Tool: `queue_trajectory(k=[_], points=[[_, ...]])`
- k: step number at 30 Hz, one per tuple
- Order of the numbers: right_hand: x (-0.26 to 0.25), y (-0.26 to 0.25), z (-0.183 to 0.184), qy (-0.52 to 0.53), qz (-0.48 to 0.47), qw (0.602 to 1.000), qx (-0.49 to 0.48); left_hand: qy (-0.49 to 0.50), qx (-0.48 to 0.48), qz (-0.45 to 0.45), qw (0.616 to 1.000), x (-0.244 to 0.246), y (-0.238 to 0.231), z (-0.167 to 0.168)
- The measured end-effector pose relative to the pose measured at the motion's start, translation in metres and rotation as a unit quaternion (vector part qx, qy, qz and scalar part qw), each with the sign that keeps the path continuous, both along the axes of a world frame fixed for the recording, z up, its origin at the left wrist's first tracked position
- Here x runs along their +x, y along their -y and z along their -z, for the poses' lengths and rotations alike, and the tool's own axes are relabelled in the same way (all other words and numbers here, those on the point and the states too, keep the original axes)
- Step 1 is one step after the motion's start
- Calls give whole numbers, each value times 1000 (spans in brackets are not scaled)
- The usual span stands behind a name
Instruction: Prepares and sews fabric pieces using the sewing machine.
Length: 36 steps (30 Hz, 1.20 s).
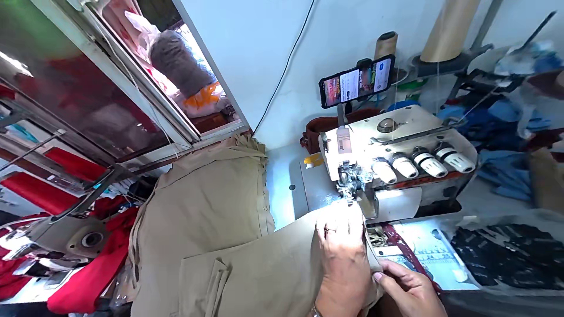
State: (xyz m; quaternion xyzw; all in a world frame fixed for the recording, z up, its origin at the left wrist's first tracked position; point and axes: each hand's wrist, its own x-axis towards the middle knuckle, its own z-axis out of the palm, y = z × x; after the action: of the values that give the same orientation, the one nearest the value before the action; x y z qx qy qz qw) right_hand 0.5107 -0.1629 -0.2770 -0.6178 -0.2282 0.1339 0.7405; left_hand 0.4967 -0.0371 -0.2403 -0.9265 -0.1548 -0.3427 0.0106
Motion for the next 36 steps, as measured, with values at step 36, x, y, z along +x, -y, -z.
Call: queue_trajectory(k=[36], points=[[23, -14, 30, 155, -73, 982, -79, -65, -224, -212, 949, -69, -228, -89]])
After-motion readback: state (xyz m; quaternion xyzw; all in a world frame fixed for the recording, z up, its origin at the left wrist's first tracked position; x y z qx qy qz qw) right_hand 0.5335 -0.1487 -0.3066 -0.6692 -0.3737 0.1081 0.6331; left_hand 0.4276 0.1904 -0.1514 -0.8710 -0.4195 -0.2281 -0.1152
